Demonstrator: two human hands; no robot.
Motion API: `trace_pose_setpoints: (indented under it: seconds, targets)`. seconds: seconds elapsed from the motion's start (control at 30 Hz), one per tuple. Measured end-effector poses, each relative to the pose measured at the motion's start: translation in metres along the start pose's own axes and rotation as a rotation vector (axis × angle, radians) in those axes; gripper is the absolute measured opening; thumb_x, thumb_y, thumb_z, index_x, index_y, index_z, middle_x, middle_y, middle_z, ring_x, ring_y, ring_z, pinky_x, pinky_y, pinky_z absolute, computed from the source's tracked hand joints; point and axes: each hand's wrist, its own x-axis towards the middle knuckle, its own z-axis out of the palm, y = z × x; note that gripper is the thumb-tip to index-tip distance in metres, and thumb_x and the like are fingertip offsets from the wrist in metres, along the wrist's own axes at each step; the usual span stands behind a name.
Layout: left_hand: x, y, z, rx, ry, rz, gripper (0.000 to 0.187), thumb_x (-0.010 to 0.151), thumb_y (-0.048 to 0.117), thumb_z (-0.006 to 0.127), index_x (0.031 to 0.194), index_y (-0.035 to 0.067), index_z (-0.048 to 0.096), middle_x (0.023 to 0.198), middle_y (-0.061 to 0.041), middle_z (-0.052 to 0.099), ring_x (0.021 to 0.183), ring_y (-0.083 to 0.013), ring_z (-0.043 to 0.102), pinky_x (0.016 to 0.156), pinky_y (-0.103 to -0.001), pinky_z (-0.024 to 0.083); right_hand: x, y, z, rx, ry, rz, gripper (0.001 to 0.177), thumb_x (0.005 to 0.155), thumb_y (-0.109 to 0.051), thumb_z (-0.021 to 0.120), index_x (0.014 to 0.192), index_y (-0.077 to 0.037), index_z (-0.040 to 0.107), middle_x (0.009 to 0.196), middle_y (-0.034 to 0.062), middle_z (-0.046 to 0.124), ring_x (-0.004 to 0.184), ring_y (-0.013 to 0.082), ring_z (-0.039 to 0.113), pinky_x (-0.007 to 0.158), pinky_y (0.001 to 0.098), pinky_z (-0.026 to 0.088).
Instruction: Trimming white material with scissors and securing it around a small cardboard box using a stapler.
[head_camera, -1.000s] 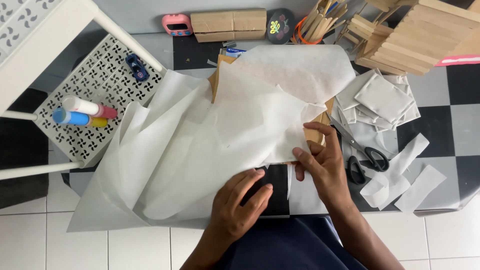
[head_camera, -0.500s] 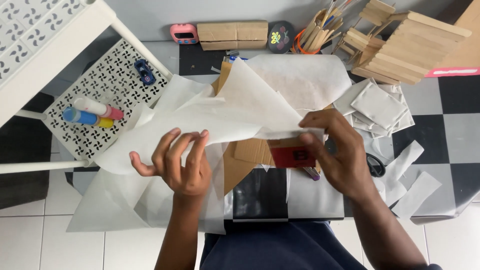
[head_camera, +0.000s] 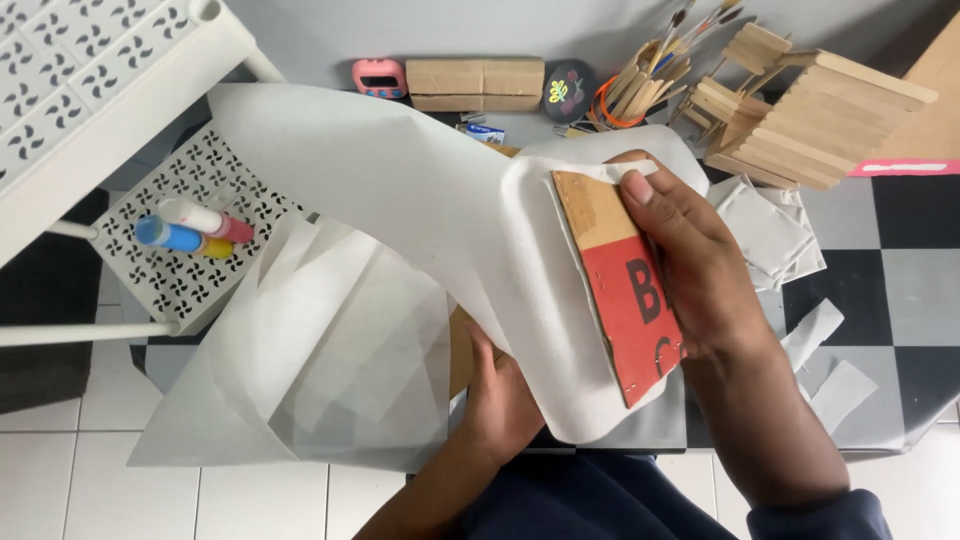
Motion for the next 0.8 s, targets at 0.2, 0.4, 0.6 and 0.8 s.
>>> trace_pose_setpoints:
  seconds: [0.2,0.4,0.6,0.8]
  targets:
    - [0.012,0.032,-0.007,-0.105,-0.09,0.431,0.086,0.091,0.059,0.057,0.157,0.008,0.036,0.151,-0.013,0.051,0.14,-0.0341,0.048,0.118,-0.051,0.04,0.008,0.013,-0.008,-0.141,0.123,-0.047,0.02,0.103,-0.028,0.058,0.095,-0.01,0.058,0.077,-0.001,0.058,0.065,0.0068,0.056,0.059,0.0191,0.044]
    - [0.0,0.108,-0.006,0.454,0.366,0.579,0.036,0.094,0.016,0.069,0.128,0.004,0.065,0.11,-0.014,0.074,0.103,-0.0228,0.07,0.101,-0.05,0.057,0.02,0.064,-0.108,-0.525,0.159,-0.26,0.021,0.11,-0.02,0.054,0.11,0.001,0.055,0.068,0.0063,0.054,0.061,0.0089,0.055,0.059,0.0209,0.048]
    - [-0.018,0.135,0.033,1.011,0.821,0.231,0.036,0.085,0.04,0.08,0.088,0.005,0.069,0.073,-0.003,0.059,0.074,-0.0136,0.056,0.075,-0.038,0.052,0.025,0.096,-0.115,-0.686,0.187,-0.085,0.018,0.104,-0.015,0.065,0.104,0.003,0.062,0.1,0.0139,0.071,0.083,0.0152,0.064,0.076,0.03,0.055]
    - [-0.014,0.131,0.015,1.327,0.757,0.431,0.04,0.1,0.035,0.07,0.072,0.007,0.067,0.057,0.001,0.051,0.06,-0.0081,0.046,0.061,-0.027,0.045,0.058,0.106,-0.119,-0.885,0.244,-0.041,0.018,0.106,-0.025,0.067,0.106,-0.007,0.068,0.089,0.0065,0.07,0.09,0.0164,0.067,0.088,0.036,0.051]
